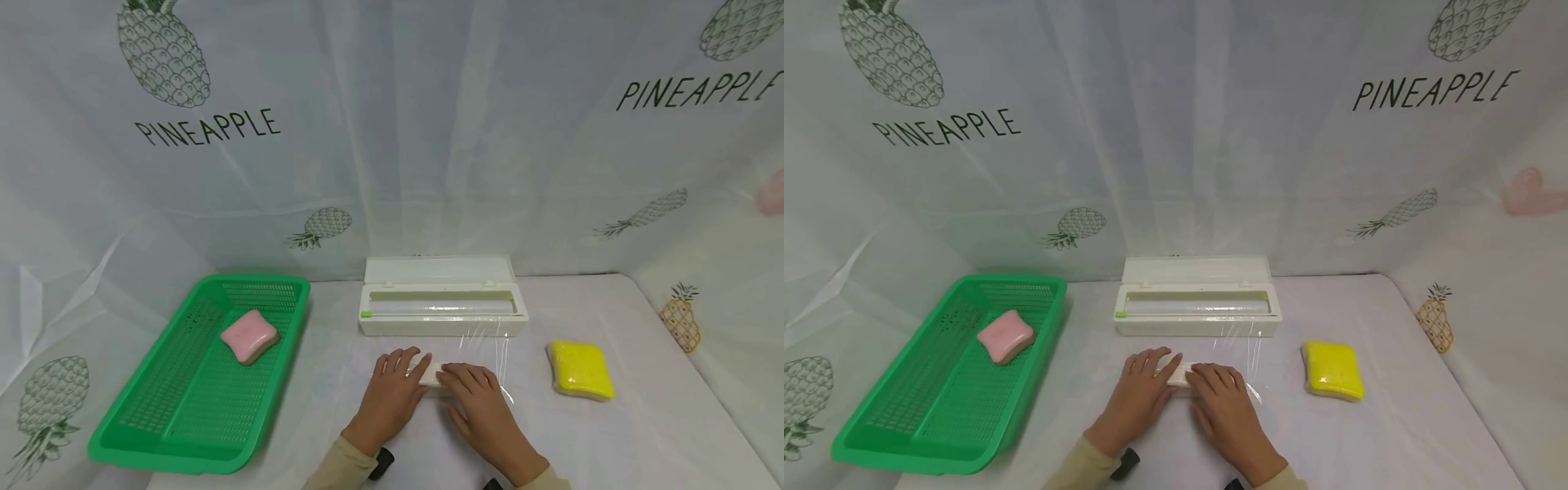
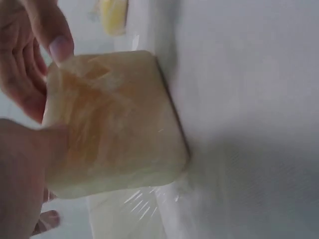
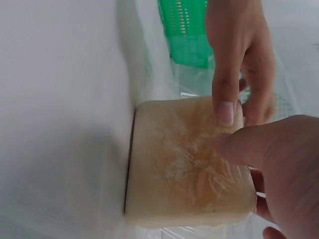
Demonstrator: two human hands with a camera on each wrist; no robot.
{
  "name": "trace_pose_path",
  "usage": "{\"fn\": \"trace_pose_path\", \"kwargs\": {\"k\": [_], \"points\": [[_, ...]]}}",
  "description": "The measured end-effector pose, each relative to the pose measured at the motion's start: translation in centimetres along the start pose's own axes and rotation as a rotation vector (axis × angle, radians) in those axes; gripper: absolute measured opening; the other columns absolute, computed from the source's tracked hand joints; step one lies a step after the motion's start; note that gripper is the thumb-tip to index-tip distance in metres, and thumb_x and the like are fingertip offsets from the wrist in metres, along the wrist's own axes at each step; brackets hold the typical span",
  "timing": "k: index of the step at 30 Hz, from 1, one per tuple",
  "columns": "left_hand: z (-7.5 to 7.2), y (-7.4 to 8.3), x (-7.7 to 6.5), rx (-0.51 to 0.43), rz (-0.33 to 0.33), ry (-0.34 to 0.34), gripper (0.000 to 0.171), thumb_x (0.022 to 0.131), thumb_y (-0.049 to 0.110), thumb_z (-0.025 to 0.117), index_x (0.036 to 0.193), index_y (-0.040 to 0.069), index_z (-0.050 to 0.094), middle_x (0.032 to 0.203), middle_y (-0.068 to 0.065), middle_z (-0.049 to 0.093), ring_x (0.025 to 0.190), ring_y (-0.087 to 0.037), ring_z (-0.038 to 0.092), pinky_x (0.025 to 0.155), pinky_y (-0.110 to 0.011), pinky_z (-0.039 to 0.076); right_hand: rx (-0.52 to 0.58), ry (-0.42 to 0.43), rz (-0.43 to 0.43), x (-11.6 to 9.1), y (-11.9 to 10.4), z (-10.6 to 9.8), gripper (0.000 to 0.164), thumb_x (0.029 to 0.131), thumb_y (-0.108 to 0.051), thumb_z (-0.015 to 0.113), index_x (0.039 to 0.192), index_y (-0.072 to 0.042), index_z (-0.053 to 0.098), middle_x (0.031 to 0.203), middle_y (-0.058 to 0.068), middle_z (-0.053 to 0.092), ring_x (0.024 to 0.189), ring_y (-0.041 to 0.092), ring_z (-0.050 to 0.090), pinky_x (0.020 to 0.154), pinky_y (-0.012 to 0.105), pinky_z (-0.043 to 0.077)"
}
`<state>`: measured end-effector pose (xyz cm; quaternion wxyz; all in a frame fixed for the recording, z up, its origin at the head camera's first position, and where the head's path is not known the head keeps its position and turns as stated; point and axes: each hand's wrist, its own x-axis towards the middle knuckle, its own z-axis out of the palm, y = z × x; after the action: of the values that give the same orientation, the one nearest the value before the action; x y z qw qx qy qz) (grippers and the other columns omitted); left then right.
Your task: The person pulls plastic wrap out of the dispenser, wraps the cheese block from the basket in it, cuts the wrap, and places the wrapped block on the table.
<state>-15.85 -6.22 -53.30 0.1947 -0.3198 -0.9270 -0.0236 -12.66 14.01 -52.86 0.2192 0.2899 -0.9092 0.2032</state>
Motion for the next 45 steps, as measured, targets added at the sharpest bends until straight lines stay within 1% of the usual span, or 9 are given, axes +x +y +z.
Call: {"fn": "trace_pose_path", "kwargs": {"k": [4,8,19,22,26,30,35,39,45], "points": [[-0.1,0.5,0.2,0.068,0.006,0.003,0.064,0.08,0.037,0.071,0.136,0.022,0.046,0.128,-0.003,0.045,0.113,-0.021,0.042,0.088,-0.039,0.036,-0.044,-0.022,0.014,0.3,0.4,0.4,0.063,0.067,-0.014,0.079,0.125,-0.007,0.056,0.127,0.006,0.052,0.114,0.025,0.046,0.096,0.044,0.025],[0.6,0.8,0.1,0.113,0.008,-0.016,0.071,0.077,0.043,0.072,0.136,0.017,0.043,0.13,-0.003,0.043,0.113,-0.021,0.041,0.088,-0.039,0.034,-0.049,-0.03,0.032,0.6,0.8,0.9,0.065,0.067,-0.013,0.079,0.127,-0.007,0.054,0.129,0.006,0.052,0.117,0.025,0.046,0.096,0.045,0.026],[2.2,0.4,0.9,0.229,-0.037,-0.056,0.079,0.076,0.049,0.07,0.139,0.013,0.039,0.14,-0.007,0.039,0.127,-0.025,0.034,0.097,-0.044,0.029,-0.075,-0.054,0.048,1.9,1.9,2.1,0.079,0.062,-0.011,0.081,0.132,-0.002,0.046,0.132,0.012,0.05,0.123,0.029,0.043,0.098,0.051,0.025],[2.3,0.3,1.3,0.213,-0.053,-0.049,0.078,0.075,0.049,0.07,0.138,0.012,0.041,0.14,-0.008,0.039,0.128,-0.026,0.033,0.098,-0.044,0.028,-0.09,-0.082,0.063,2.2,2.1,2.4,0.083,0.059,-0.009,0.083,0.132,-0.002,0.045,0.134,0.012,0.048,0.125,0.03,0.041,0.099,0.051,0.024],[2.4,0.4,1.6,0.178,-0.073,-0.048,0.075,0.077,0.046,0.068,0.137,0.01,0.042,0.134,-0.007,0.042,0.126,-0.026,0.034,0.097,-0.045,0.028,-0.126,-0.097,0.07,2.6,2.3,3.1,0.078,0.059,-0.005,0.08,0.13,-0.002,0.048,0.137,0.015,0.043,0.127,0.032,0.037,0.096,0.05,0.027],[2.6,0.3,1.8,0.145,-0.087,-0.061,0.078,0.078,0.045,0.066,0.14,0.008,0.038,0.132,-0.006,0.043,0.123,-0.026,0.035,0.096,-0.045,0.028,-0.167,-0.078,0.073,2.7,2.4,3.6,0.068,0.064,-0.002,0.075,0.127,-0.001,0.05,0.134,0.019,0.04,0.124,0.034,0.036,0.09,0.049,0.032],[2.9,0.3,1.9,0.113,-0.106,-0.075,0.079,0.08,0.044,0.064,0.143,0.007,0.033,0.137,-0.007,0.041,0.125,-0.026,0.035,0.097,-0.046,0.028,-0.222,-0.085,0.073,2.9,2.5,3.9,0.066,0.069,-0.002,0.073,0.13,-0.001,0.049,0.127,0.017,0.045,0.12,0.034,0.04,0.089,0.05,0.033],[3.2,0.1,1.9,0.082,-0.111,-0.065,0.078,0.082,0.042,0.063,0.143,0.005,0.031,0.14,-0.009,0.04,0.126,-0.026,0.035,0.096,-0.046,0.028,-0.222,-0.092,0.079,3.1,2.9,3.8,0.067,0.07,0.0,0.071,0.133,-0.002,0.047,0.128,0.014,0.048,0.121,0.032,0.043,0.091,0.049,0.032],[3.8,-0.3,1.8,0.007,-0.117,-0.044,0.076,0.083,0.039,0.062,0.144,0.007,0.03,0.142,-0.009,0.038,0.128,-0.025,0.034,0.097,-0.047,0.028,-0.186,-0.076,0.067,3.1,3.4,3.9,0.079,0.062,-0.004,0.077,0.134,-0.003,0.045,0.13,0.013,0.05,0.121,0.03,0.045,0.093,0.052,0.029]]}}
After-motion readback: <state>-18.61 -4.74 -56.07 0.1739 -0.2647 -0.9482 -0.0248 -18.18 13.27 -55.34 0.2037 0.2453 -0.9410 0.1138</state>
